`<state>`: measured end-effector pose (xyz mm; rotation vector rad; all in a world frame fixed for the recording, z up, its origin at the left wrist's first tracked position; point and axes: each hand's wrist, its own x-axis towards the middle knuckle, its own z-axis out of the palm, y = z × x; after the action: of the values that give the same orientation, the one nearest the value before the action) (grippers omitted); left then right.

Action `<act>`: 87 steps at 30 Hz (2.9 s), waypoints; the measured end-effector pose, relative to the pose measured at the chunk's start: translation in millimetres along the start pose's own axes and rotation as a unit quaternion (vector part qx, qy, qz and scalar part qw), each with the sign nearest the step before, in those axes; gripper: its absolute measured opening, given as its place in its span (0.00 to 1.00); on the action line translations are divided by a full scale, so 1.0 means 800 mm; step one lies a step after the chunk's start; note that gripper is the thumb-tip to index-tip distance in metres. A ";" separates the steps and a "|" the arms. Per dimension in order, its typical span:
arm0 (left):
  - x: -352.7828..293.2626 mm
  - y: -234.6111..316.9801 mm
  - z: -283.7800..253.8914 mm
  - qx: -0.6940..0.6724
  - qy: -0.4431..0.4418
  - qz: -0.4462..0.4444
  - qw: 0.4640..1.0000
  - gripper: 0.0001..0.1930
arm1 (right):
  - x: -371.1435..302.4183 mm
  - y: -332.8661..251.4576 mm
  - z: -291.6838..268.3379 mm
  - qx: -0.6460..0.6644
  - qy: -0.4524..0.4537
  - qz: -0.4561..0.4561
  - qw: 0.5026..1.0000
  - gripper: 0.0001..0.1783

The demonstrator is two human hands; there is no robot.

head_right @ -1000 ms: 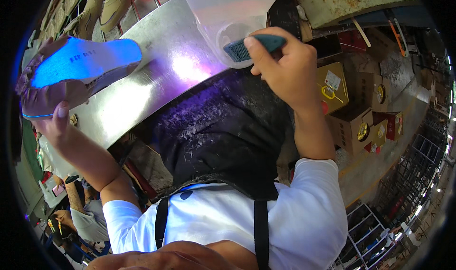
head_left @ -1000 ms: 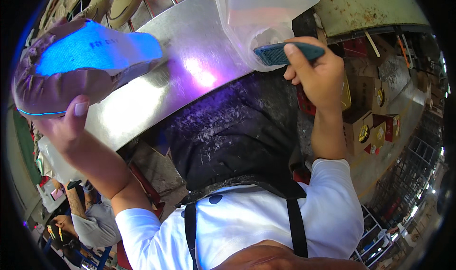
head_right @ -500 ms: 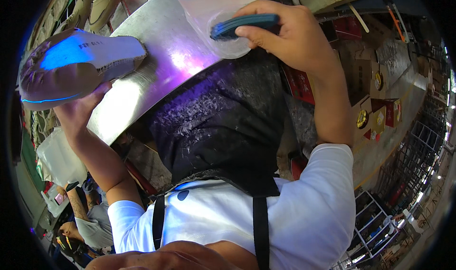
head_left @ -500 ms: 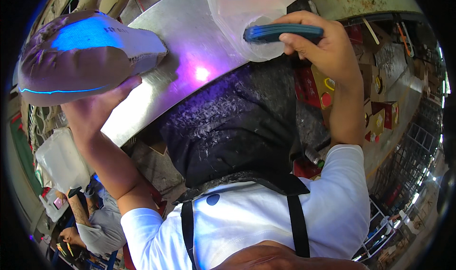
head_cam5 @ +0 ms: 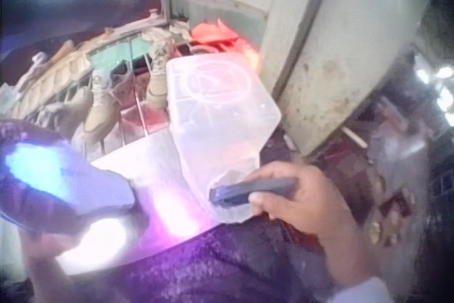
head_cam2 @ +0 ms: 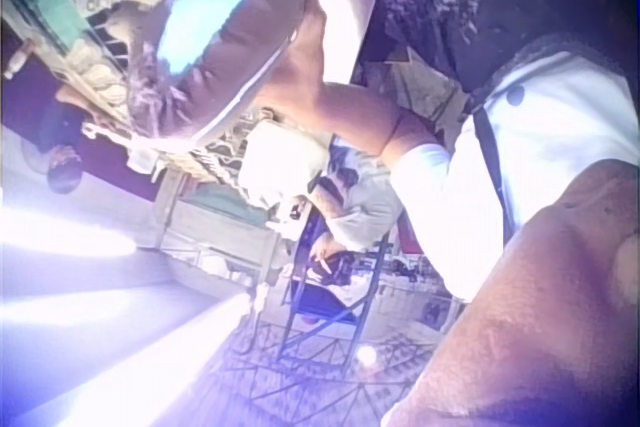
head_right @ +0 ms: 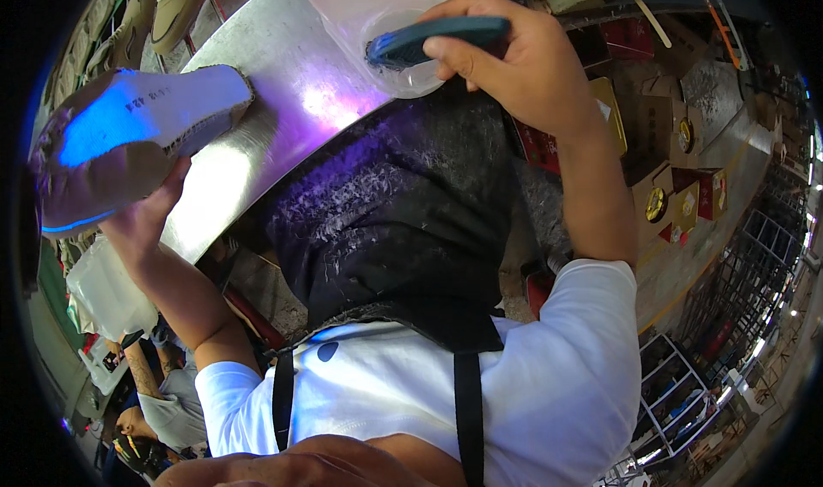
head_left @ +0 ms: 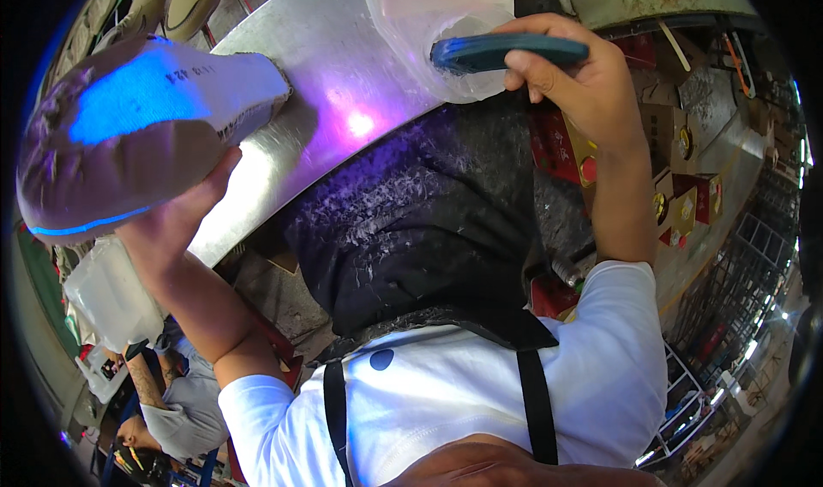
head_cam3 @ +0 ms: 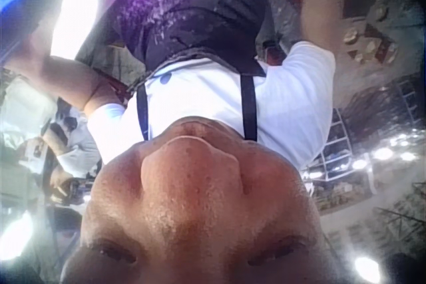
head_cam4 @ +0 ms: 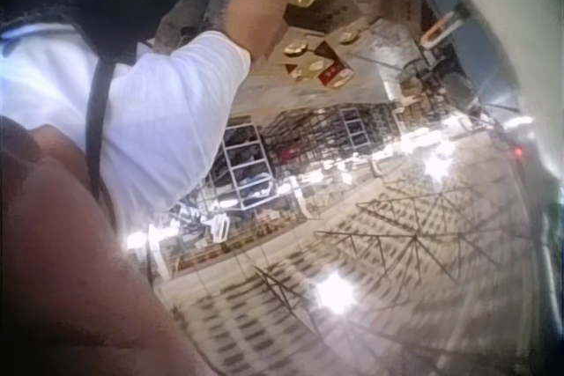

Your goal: The person picks up shoes from a rack, dips a brush into a container of blue-tinted adhesive, and applies the adhesive to the soles and edges of the shoes while inspecting them under a UV light.

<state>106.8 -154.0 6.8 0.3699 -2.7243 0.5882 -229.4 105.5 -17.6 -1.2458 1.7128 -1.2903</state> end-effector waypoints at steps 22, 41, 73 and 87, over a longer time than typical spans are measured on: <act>-0.189 0.160 0.056 -0.433 0.249 -0.123 0.857 0.37 | -0.054 0.032 0.203 0.673 -0.014 0.134 0.728 0.23; -0.161 0.156 0.060 -0.313 0.296 -0.076 0.899 0.33 | -0.030 0.025 0.210 0.344 -0.019 0.012 0.939 0.16; -0.166 0.135 0.066 -0.238 0.285 0.017 0.928 0.37 | 0.009 0.012 0.205 0.150 -0.004 -0.163 0.975 0.12; -0.156 0.131 0.053 -0.239 0.249 0.066 0.936 0.33 | 0.015 -0.030 0.200 0.026 0.048 -0.114 0.992 0.12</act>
<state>176.5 -58.1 -112.5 -0.0827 -2.2960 0.0196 -83.5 39.1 -43.4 -1.4001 1.6274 -1.5397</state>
